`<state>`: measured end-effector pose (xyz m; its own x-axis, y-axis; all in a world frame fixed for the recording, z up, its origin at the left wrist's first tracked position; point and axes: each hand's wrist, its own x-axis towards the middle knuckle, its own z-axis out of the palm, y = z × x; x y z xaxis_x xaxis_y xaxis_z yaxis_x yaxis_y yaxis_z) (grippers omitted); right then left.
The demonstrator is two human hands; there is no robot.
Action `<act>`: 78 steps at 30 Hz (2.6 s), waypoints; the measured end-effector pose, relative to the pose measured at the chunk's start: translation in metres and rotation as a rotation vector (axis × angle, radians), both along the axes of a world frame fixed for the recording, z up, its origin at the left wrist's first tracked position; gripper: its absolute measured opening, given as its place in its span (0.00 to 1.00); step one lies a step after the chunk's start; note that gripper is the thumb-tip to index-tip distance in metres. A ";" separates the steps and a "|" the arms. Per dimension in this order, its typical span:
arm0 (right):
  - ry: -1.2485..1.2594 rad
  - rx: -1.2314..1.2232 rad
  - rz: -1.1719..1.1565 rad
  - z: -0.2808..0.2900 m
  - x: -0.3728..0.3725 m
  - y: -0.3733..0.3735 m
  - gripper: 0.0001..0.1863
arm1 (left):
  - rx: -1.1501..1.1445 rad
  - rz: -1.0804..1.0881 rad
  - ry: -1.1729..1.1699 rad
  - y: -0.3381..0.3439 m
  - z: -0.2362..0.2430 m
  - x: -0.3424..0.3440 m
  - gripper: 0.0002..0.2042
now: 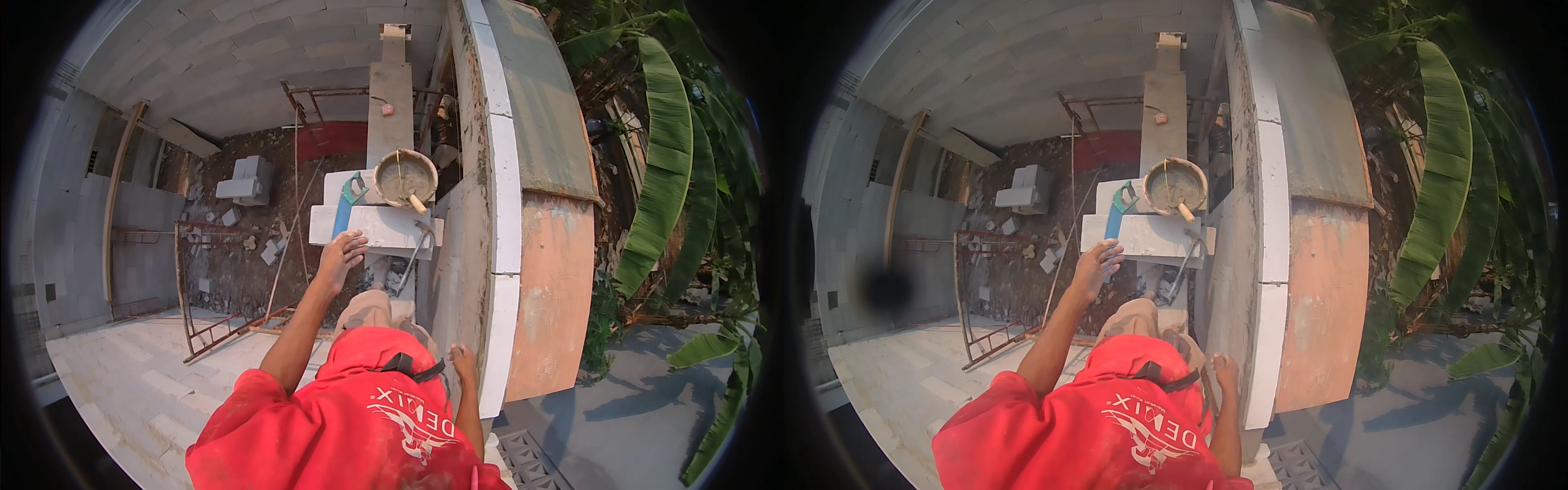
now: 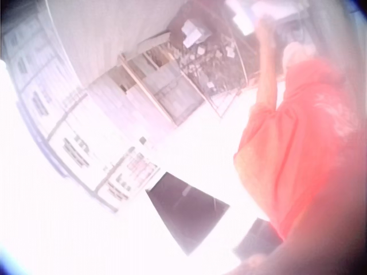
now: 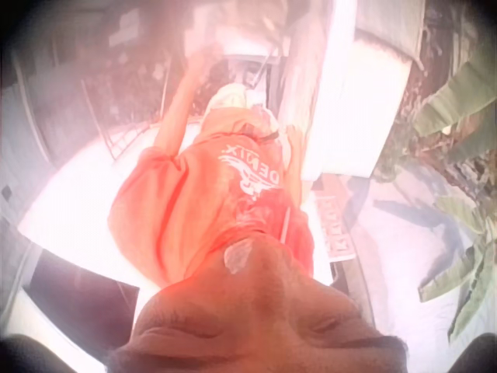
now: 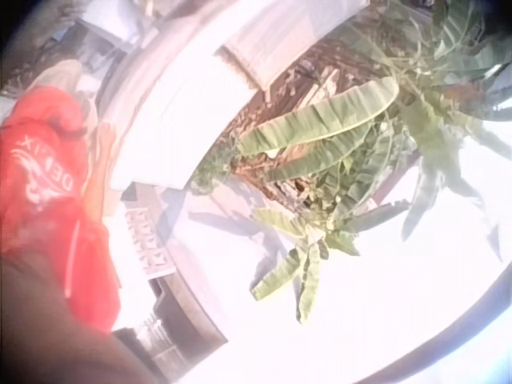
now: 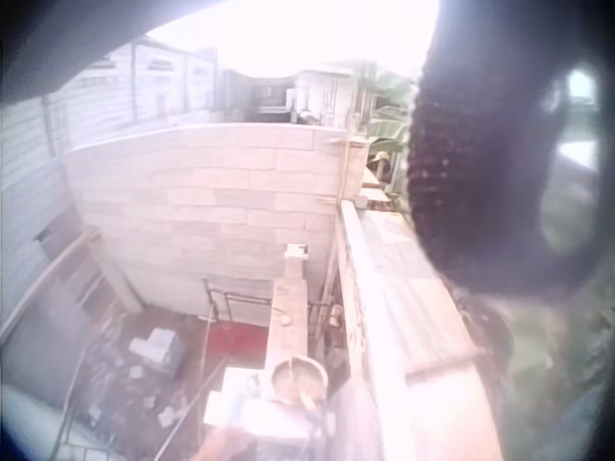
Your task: The person applies mortar to a curved wall using a trowel and places white rectangular tiles onto the mortar. They adjust the tiles by hand and with a hammer, then measure the installed section with a tape measure.
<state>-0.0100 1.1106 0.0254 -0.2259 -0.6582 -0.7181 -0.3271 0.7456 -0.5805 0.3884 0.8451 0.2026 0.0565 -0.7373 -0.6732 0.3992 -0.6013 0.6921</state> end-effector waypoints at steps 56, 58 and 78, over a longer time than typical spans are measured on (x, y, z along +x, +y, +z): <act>0.334 -1.178 0.341 0.427 0.018 -0.565 0.15 | -0.994 -0.796 -1.302 -0.270 0.328 -0.283 0.24; 0.332 -1.191 0.374 0.417 0.040 -0.567 0.15 | -0.916 -0.763 -1.268 -0.260 0.290 -0.254 0.24; 0.103 0.106 0.580 0.051 -0.048 -0.102 0.15 | 0.806 0.529 -0.227 0.441 -0.235 0.070 0.22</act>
<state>-0.0583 1.0089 0.0765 0.0775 -0.6211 -0.7799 -0.7488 0.4802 -0.4568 0.4587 1.2863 -0.0326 0.4360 0.0938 -0.8950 0.6609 -0.7084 0.2477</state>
